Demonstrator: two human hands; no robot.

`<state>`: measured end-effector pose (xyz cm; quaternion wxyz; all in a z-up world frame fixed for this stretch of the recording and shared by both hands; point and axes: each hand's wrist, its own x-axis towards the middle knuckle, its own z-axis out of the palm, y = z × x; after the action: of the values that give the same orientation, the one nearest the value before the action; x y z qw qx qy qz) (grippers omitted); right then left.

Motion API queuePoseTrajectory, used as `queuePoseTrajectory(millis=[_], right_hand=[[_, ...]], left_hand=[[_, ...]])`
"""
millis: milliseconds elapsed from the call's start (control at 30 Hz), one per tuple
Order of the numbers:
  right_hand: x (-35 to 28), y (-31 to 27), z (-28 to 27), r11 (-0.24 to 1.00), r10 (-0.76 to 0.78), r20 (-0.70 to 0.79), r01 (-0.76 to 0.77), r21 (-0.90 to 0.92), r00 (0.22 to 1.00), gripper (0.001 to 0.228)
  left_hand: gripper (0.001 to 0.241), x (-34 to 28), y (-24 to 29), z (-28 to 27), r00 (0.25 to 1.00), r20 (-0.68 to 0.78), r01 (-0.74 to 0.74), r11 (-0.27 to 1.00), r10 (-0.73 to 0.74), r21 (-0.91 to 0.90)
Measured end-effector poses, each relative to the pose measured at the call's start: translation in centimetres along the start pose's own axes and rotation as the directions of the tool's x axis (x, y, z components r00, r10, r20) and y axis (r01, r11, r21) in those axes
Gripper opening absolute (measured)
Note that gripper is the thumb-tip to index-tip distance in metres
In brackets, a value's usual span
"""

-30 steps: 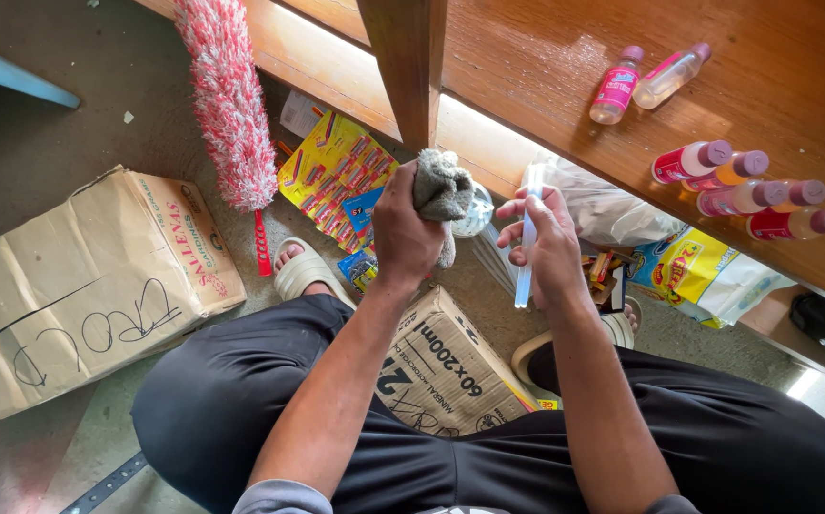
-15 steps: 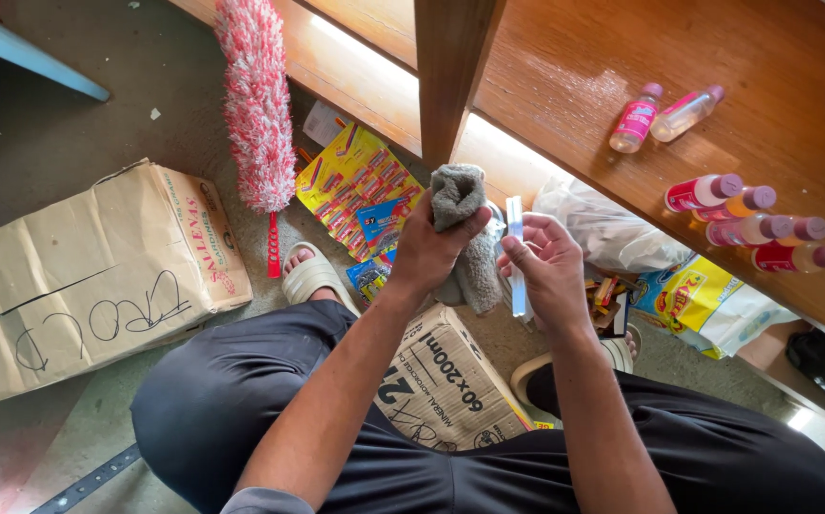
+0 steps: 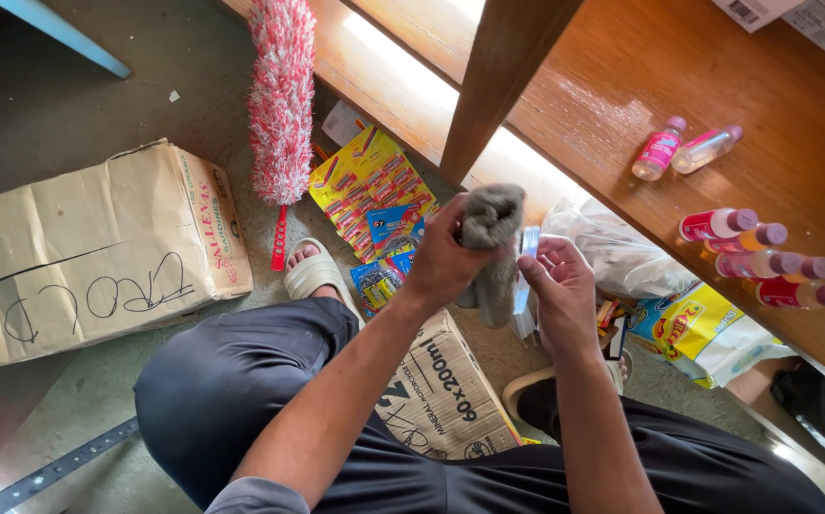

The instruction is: Cleaning and wiping down plastic tubes or glue sticks using a rag in a storage area.

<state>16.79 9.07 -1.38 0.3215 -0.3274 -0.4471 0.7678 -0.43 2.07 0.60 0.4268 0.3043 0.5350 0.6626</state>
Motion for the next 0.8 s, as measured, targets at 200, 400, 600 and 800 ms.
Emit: queuePoseTrajectory(millis=[200, 400, 600, 800], right_hand=[[-0.4, -0.1, -0.1, 0.989, -0.039, 0.013, 0.040, -0.145, 0.999, 0.021], [-0.8, 0.1, -0.7, 0.964, 0.122, -0.063, -0.134, -0.230, 0.990, 0.012], [-0.7, 0.8, -0.3, 0.959, 0.197, 0.105, -0.214, 0.187, 0.975, 0.010], [-0.6, 0.9, 0.5, 0.987, 0.055, 0.021, -0.051, -0.151, 0.998, 0.020]], left_hand=[[0.053, -0.7, -0.2, 0.1, 0.995, 0.096, -0.033, 0.999, 0.035, -0.024], [0.049, -1.4, 1.6, 0.3, 0.993, 0.092, -0.089, 0.990, 0.079, 0.109], [0.051, -1.3, 2.0, 0.5, 0.989, 0.068, -0.145, 0.972, 0.134, 0.186], [0.051, -1.1, 3.5, 1.0, 0.988, 0.074, -0.153, 0.924, 0.136, 0.350]])
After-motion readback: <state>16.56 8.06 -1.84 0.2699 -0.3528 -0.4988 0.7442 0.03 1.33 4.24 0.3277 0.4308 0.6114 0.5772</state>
